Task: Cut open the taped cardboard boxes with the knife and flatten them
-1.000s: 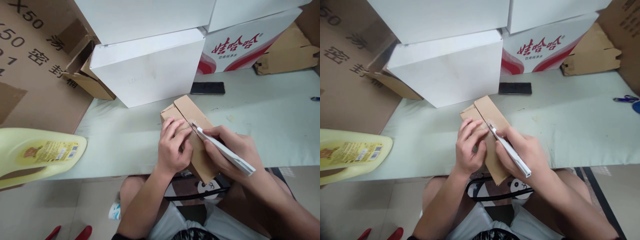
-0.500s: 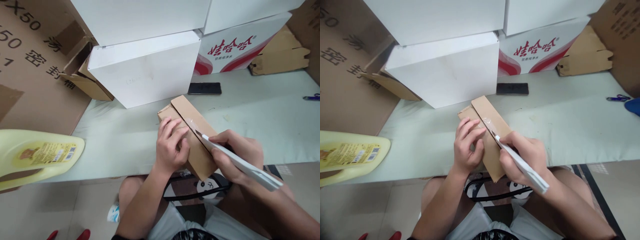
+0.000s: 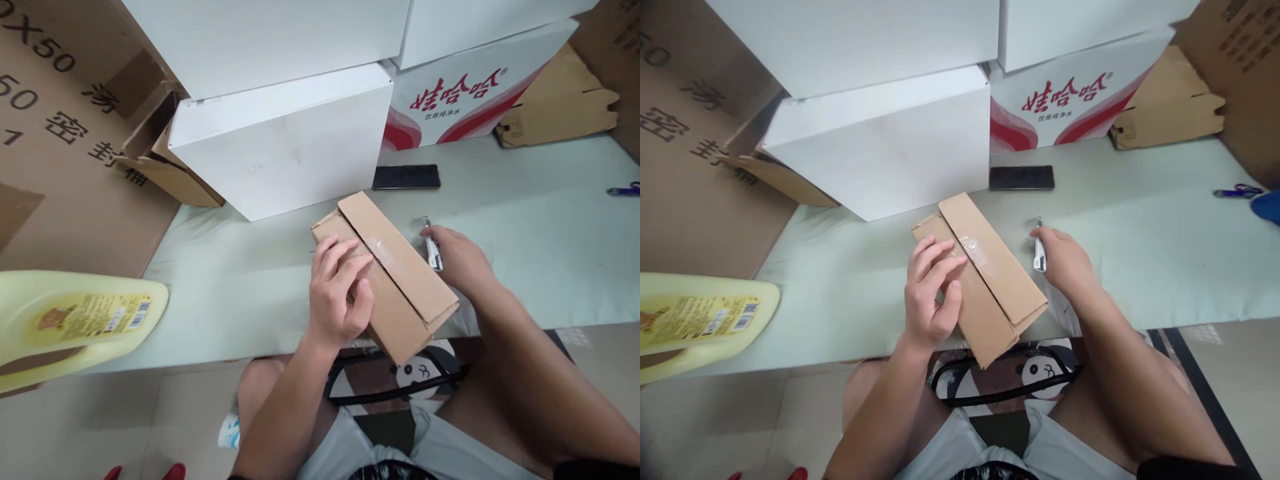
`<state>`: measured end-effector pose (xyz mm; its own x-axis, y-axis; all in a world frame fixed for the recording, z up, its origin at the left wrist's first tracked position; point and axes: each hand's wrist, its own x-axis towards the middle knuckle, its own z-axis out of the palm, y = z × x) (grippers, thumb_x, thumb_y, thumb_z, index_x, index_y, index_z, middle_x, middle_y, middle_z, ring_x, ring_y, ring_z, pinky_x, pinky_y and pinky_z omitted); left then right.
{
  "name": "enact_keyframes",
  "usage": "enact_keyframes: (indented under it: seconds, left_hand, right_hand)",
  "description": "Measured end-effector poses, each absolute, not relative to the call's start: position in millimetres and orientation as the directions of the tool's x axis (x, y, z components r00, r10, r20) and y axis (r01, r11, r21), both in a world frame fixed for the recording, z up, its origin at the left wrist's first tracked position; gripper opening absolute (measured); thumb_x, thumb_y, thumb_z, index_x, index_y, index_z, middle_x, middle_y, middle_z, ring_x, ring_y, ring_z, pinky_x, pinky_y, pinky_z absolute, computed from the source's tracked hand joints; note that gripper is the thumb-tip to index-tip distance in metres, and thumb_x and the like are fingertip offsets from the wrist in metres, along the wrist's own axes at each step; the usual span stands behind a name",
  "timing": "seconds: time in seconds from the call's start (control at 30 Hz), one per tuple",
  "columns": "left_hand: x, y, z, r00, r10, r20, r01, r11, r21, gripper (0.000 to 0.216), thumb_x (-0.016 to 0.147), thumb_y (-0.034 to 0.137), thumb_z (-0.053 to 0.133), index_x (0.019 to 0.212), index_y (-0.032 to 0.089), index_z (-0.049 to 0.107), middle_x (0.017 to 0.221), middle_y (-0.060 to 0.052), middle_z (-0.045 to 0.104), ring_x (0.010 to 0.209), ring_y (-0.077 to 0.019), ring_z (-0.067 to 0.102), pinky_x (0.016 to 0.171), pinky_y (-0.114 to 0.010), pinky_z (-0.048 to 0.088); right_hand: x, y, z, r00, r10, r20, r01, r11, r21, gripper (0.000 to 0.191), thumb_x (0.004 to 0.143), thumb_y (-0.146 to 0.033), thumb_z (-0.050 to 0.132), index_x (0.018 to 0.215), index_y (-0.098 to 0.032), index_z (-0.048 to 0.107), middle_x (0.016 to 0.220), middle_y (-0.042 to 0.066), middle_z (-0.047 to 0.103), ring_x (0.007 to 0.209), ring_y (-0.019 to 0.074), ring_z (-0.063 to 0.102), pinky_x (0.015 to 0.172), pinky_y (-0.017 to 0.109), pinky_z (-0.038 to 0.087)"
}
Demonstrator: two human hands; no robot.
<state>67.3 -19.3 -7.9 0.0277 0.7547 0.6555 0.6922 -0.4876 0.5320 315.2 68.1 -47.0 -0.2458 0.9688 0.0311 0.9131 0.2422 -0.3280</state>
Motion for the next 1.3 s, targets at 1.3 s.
enact_keyframes:
  seconds: [1.3]
  left_hand:
    - [66, -17, -7, 0.047, 0.765, 0.642, 0.676, -0.498, 0.544, 0.026, 0.09, 0.017, 0.051, 0.111, 0.022, 0.065, 0.125, -0.011, 0.067, 0.128, -0.0298, 0.059, 0.113, -0.058, 0.048]
  right_hand:
    - [288, 22, 25, -0.526, 0.759, 0.383, 0.435, 0.627, -0.646, 0.01, 0.099, -0.017, 0.058, 0.104, -0.024, 0.063, 0.1, 0.003, 0.064, 0.088, 0.0154, 0.064, 0.076, 0.028, 0.052]
